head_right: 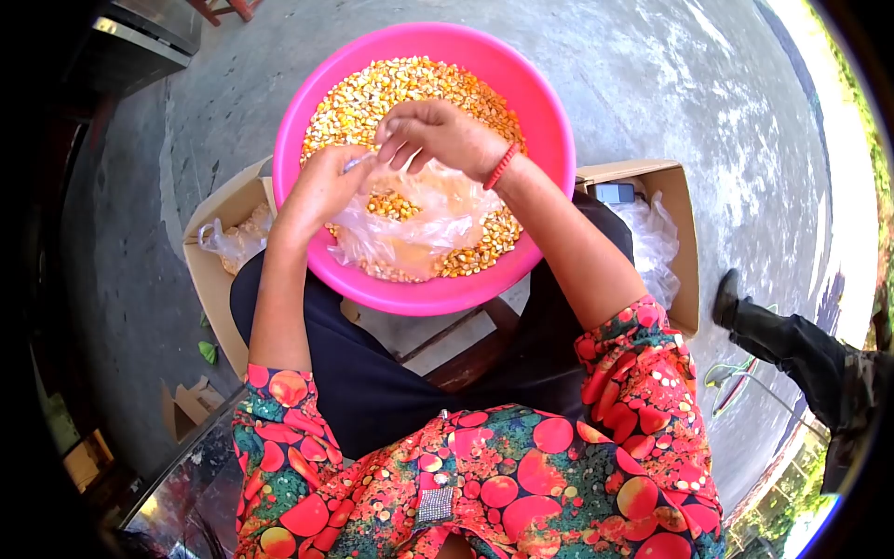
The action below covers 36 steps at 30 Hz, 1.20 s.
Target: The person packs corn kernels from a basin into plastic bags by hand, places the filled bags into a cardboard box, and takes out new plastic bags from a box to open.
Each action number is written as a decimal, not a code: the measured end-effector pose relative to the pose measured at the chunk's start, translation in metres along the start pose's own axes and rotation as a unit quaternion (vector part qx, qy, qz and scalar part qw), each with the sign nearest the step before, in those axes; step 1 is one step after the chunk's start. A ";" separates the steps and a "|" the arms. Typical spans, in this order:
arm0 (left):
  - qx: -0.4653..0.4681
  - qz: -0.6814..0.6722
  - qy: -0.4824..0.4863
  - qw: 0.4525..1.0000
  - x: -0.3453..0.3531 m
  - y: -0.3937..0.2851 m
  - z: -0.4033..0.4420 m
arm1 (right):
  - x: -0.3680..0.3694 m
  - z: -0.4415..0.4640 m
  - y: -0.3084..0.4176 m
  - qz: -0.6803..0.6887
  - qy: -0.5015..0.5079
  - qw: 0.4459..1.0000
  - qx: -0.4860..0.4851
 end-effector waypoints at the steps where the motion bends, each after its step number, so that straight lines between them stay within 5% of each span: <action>1: 0.000 0.000 0.000 1.000 0.001 0.000 -0.001 | -0.013 0.002 -0.004 -0.009 -0.035 0.999 -0.002; 3: -0.010 -0.045 0.149 0.988 0.023 -0.003 -0.006 | -0.035 0.005 -0.010 -0.093 -0.085 0.992 0.015; 8: 0.008 -0.019 0.204 0.979 0.037 -0.011 -0.015 | -0.064 0.020 -0.042 -0.268 -0.144 0.950 0.072; 11: 0.026 -0.008 0.193 0.981 0.035 -0.011 -0.014 | -0.053 0.038 -0.060 -0.477 -0.138 0.865 0.071; 18: 0.046 0.023 0.179 0.982 0.036 -0.010 -0.012 | -0.011 0.048 -0.075 -0.404 -0.113 0.908 0.020; 21: 0.005 -0.019 0.144 0.989 0.029 -0.002 -0.008 | -0.023 0.048 -0.081 -0.060 -0.100 0.989 0.089; 24: -0.002 -0.078 0.063 0.995 0.015 0.000 -0.005 | -0.027 0.042 -0.055 0.081 -0.110 0.988 0.069; 29: -0.006 -0.036 -0.052 0.998 -0.005 0.005 0.000 | -0.035 0.036 -0.035 0.156 -0.115 0.980 0.035; 36: -0.019 -0.007 -0.070 0.997 -0.010 0.002 -0.001 | -0.007 0.011 -0.002 0.155 -0.012 0.988 -0.018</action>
Point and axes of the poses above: each hand's wrist, its own z-axis towards the middle knuckle, its own x-axis out of the palm, y = z × x, the point moved 7 cm from there along z, towards the middle knuckle, and after that the axes turned 1 degree about z, right-handed, at the moved point
